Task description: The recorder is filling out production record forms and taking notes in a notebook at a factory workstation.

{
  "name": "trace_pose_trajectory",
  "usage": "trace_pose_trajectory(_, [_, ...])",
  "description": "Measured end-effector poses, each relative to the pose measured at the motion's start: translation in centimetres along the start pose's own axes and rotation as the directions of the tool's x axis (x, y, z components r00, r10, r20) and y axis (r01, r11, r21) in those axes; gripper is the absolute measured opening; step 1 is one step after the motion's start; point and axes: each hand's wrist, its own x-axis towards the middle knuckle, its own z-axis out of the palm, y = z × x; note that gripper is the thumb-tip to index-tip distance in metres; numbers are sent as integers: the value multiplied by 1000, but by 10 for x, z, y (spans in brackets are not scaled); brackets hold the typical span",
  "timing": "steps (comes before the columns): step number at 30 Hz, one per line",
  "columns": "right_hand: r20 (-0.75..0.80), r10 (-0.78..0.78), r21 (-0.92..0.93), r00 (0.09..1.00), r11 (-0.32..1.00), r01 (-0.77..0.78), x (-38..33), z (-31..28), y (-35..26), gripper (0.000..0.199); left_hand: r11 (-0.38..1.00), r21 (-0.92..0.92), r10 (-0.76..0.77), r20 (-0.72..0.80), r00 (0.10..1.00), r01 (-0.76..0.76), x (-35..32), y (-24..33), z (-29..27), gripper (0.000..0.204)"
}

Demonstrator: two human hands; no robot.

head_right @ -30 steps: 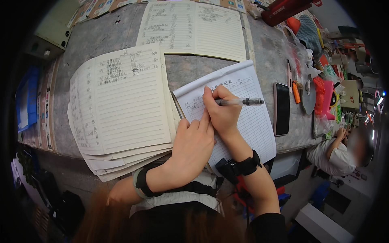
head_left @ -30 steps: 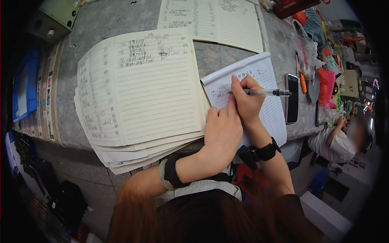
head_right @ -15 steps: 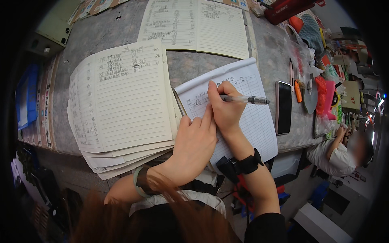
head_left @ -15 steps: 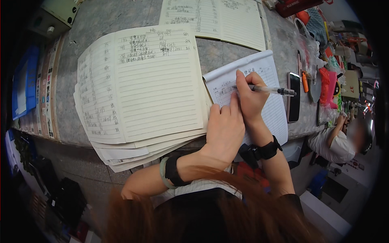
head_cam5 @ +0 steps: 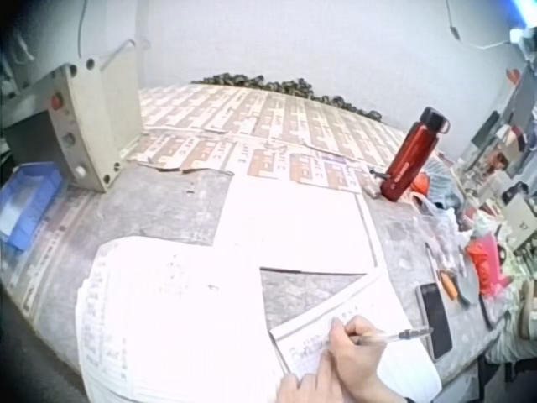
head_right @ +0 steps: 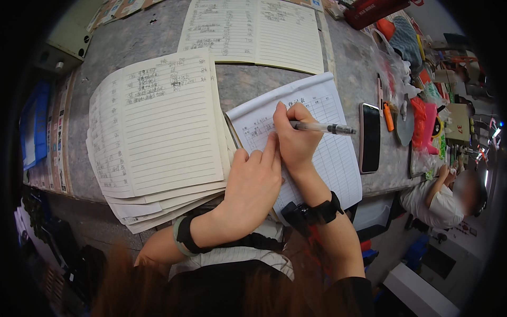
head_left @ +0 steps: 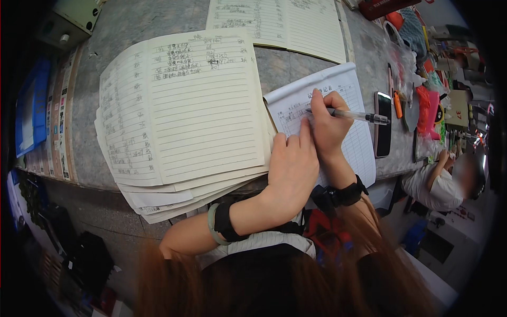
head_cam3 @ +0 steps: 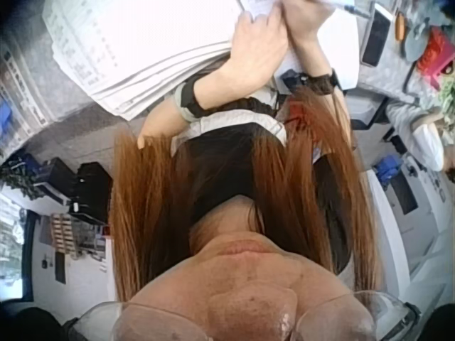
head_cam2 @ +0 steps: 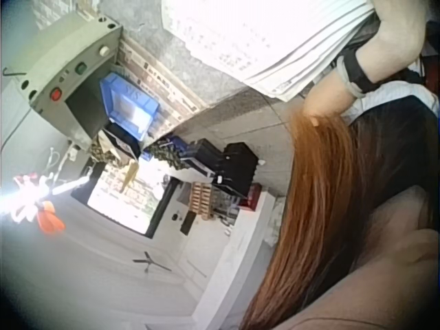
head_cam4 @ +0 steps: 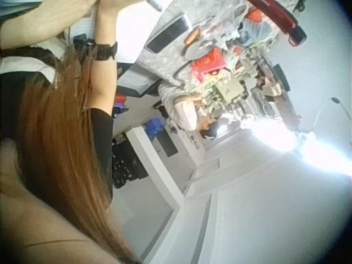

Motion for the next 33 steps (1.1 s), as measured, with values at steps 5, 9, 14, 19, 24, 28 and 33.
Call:
trace_pose_trajectory(5, [-19,-49,-38,999,998,48,1,1,-2,28,1000,-13,6,7,1000,-6,1,1,2,32])
trace_pose_trajectory(9, [-4,-30,-30,1000,999,30,1,0,0,28,1000,-4,18,10,1000,-18,1,0,0,30])
trace_pose_trajectory(14, [-4,-46,-46,999,998,46,0,2,-2,29,1000,11,12,4,1000,-12,0,-1,1,29])
trace_pose_trajectory(19, [-14,-77,-46,997,996,77,2,-1,1,29,1000,2,12,3,1000,-12,1,0,0,29])
trace_pose_trajectory(24, [-17,-57,-48,998,997,57,1,1,-2,29,1000,9,-1,-2,1000,1,0,0,1,30])
trace_pose_trajectory(28, [-23,-70,-39,997,997,69,2,0,2,28,1000,16,14,19,1000,-15,1,0,0,31])
trace_pose_trajectory(33, [-10,-85,-51,996,995,84,2,1,-1,28,1000,21,16,4,1000,-16,1,0,1,30])
